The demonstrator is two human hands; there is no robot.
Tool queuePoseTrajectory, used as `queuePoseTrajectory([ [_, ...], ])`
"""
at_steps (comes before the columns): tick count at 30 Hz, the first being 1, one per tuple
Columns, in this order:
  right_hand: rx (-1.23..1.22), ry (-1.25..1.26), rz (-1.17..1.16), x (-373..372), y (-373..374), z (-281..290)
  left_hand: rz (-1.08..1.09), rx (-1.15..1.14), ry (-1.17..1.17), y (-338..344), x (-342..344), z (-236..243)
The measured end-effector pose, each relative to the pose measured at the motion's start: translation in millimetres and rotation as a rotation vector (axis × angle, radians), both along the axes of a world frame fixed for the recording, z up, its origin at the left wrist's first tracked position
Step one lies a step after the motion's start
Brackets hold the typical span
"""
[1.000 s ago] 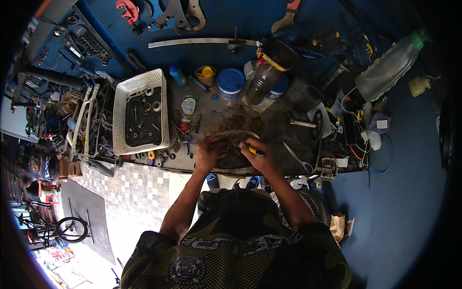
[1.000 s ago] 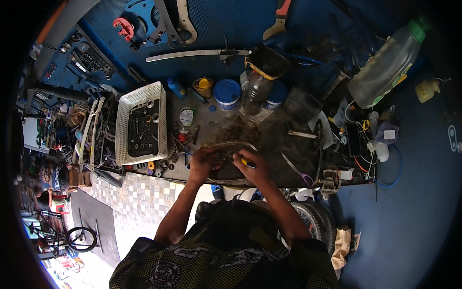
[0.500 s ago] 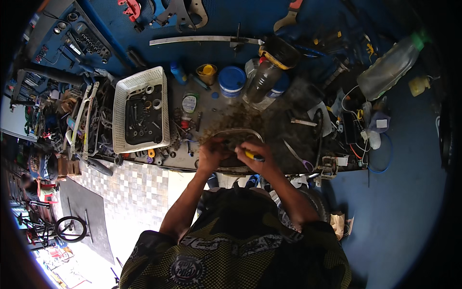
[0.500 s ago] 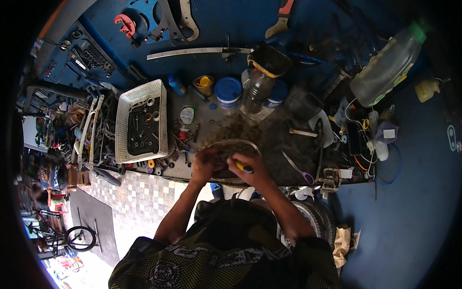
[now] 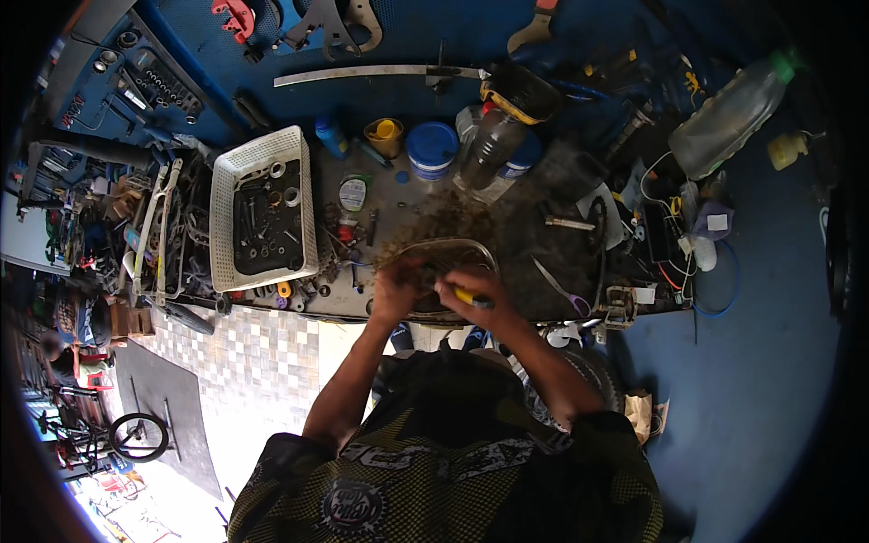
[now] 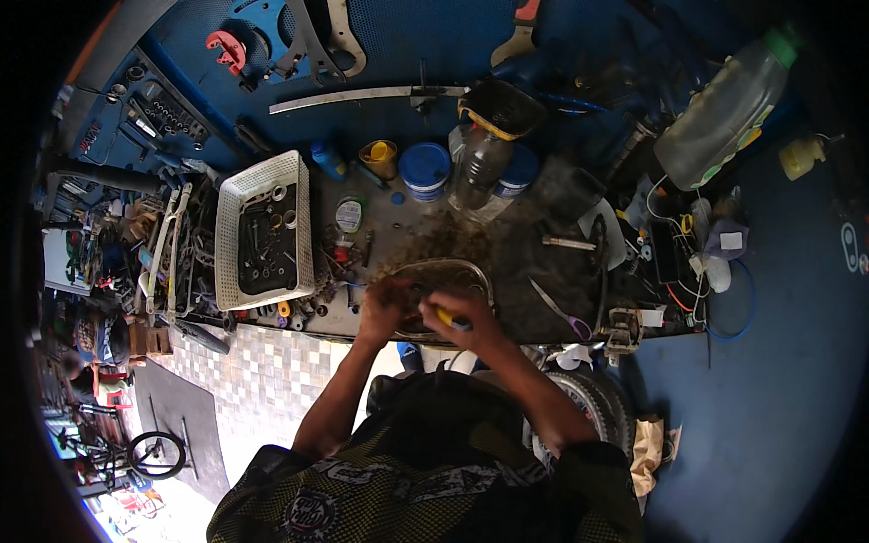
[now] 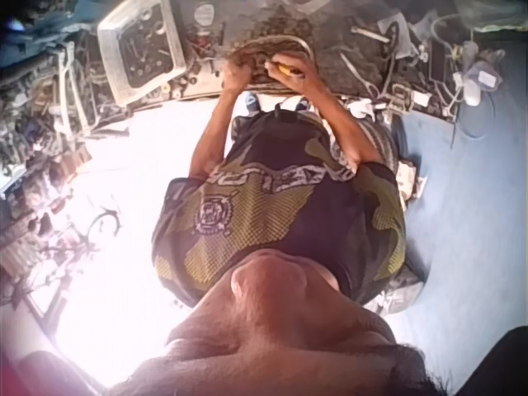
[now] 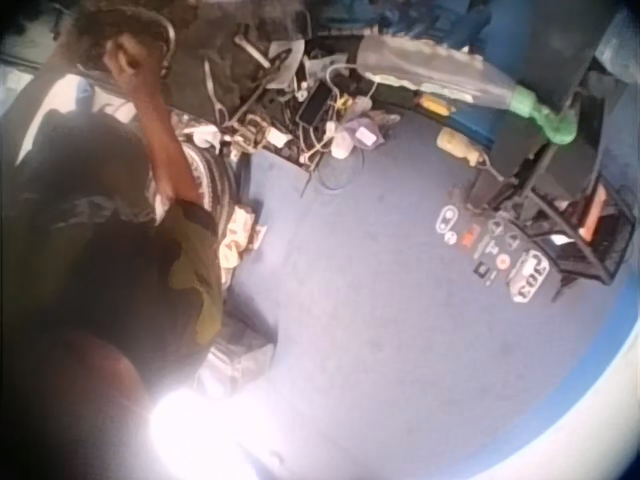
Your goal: The person uses a yellow-handled screwdriver to pry and adjust a small circular metal part on a cluttered workbench. They repeatedly pick up, rotate, and scrape the part, then place it back on the bench. The person also briefly handles a small black cylindrical object and a thin metal rod before returning to the circular part.
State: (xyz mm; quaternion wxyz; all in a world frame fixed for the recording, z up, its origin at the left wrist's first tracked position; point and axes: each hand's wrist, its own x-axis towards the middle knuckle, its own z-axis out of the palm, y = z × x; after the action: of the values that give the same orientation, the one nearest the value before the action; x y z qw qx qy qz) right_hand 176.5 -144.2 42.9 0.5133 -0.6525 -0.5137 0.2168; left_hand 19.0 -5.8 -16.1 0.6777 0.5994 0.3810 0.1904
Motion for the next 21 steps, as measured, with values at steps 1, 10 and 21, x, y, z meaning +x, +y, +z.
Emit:
queuePoseTrajectory([
  [1, -0.012, 0.012, -0.043, 4, 0, -3, -0.003, -0.035, -0.020, 0, 0, -1],
  [10, -0.157, -0.360, -0.027, 15, -21, -24, 0.062, -0.281, -0.182, 3, -8, -4],
  [21, -0.009, 0.158, -0.219, -20, 22, -7, -0.029, 0.293, 0.211, 2, -4, -5],
])
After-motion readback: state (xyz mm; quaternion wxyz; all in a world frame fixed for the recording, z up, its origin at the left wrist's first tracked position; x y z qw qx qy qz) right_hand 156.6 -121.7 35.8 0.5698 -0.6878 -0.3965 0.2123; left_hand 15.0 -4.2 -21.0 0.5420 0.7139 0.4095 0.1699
